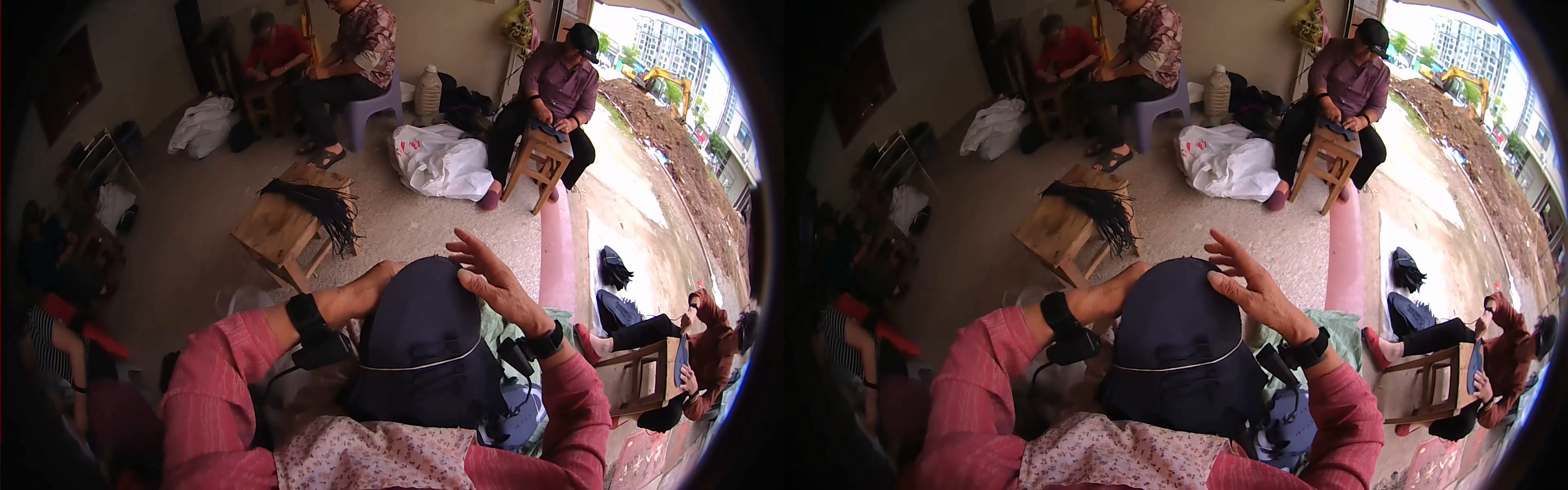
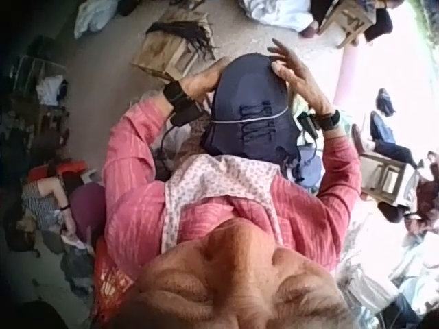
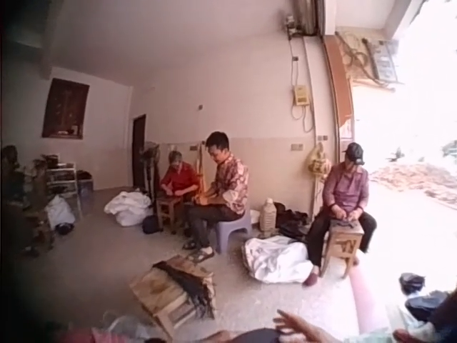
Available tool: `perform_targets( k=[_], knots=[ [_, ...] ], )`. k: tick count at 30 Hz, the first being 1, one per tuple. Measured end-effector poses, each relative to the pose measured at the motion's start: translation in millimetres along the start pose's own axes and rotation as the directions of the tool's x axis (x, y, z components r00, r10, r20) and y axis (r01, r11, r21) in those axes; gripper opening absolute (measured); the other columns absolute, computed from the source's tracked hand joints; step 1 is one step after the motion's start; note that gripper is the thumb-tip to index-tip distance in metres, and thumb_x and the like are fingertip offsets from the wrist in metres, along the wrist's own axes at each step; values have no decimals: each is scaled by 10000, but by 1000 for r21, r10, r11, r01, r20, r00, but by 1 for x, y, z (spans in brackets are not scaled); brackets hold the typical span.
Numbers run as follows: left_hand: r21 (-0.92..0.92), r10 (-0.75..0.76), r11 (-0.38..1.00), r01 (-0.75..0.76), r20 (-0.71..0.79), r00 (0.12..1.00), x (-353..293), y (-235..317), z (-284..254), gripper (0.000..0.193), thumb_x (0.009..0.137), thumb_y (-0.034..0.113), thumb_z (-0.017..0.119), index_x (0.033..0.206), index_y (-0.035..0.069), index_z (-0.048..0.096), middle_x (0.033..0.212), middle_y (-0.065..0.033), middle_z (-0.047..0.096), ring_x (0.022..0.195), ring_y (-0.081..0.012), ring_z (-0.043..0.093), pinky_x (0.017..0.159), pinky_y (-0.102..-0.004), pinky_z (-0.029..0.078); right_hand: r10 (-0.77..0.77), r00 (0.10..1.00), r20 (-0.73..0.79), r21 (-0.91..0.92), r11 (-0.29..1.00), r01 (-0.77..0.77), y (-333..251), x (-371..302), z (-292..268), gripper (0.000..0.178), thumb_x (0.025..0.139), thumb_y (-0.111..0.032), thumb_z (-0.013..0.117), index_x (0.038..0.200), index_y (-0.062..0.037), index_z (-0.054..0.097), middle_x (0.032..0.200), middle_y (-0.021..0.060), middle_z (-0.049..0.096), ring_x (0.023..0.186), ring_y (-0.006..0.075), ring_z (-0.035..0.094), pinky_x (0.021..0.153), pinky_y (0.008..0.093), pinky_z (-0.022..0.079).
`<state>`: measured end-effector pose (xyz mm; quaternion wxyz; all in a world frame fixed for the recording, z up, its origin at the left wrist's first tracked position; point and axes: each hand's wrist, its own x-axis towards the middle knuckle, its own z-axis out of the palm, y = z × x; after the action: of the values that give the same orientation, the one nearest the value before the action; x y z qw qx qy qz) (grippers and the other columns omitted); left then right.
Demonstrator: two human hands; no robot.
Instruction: The recorder is hand-sewing components for a shoe upper, specifically threading a cord through pre-cut holes in black material.
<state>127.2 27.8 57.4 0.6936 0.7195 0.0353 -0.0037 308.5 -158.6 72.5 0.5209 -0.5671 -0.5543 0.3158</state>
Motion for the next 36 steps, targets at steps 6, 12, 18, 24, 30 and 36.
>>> perform_targets(
  k=[6, 12, 18, 24, 30, 36],
  knots=[
    [20, 229, 973, -229, 5, 973, 13, -15, 5, 244, 930, 115, 630, 1115, -43, 648, 1040, -63, 683, 911, -97, 624, 790, -253, 522, -223, 970, 97, -206, 949, 239, -27, 1, 10, 411, 894, -267, 711, 1224, -60, 579, 1383, 150, 510, 1253, 287, 523, 1034, 385, 423],
    [-231, -269, 944, 237, -117, 956, 5, 3, 3, 346, 922, 193, 678, 1176, -40, 649, 1140, -64, 679, 1006, -99, 635, 875, -222, 508, -288, 898, 331, -176, 917, 359, -54, -33, 1, 337, 701, -26, 684, 1034, -67, 718, 1202, 115, 653, 1131, 298, 593, 950, 413, 423],
    [-88, -82, 993, 73, -103, 991, 11, -7, 8, 335, 932, 156, 664, 1198, -45, 628, 1136, -62, 676, 991, -89, 618, 878, -230, 505, 44, 979, 201, 171, 982, -79, -55, -32, 0, 575, 1017, -474, 435, 1178, 37, 644, 1173, 192, 669, 1030, 213, 661, 954, 348, 468],
    [105, -41, 993, 61, -182, 982, 16, -4, 15, 390, 877, 267, 731, 1095, -46, 646, 974, -122, 711, 871, -124, 645, 779, -266, 528, 124, 987, 105, -244, 965, -95, -54, -5, 13, 364, 825, -129, 785, 1142, -38, 631, 862, 22, 625, 722, 100, 604, 642, 246, 489],
    [250, 20, 968, 29, -193, 981, 10, -2, 14, 455, 865, 320, 743, 1127, -33, 622, 1010, -143, 701, 920, -159, 652, 801, -295, 528, 233, 965, 120, -390, 905, -170, -45, -7, 17, 299, 763, -184, 824, 991, -59, 676, 979, 55, 645, 790, 172, 616, 717, 320, 500],
    [279, 24, 960, 28, -182, 983, 7, 0, 14, 441, 871, 292, 726, 1137, -38, 607, 1021, -160, 693, 943, -184, 652, 829, -314, 521, -256, 965, 52, -469, 847, 250, -32, -9, 30, 162, 816, -83, 749, 897, -23, 623, 1355, 195, 513, 1177, 371, 564, 1042, 385, 410]
  ],
)
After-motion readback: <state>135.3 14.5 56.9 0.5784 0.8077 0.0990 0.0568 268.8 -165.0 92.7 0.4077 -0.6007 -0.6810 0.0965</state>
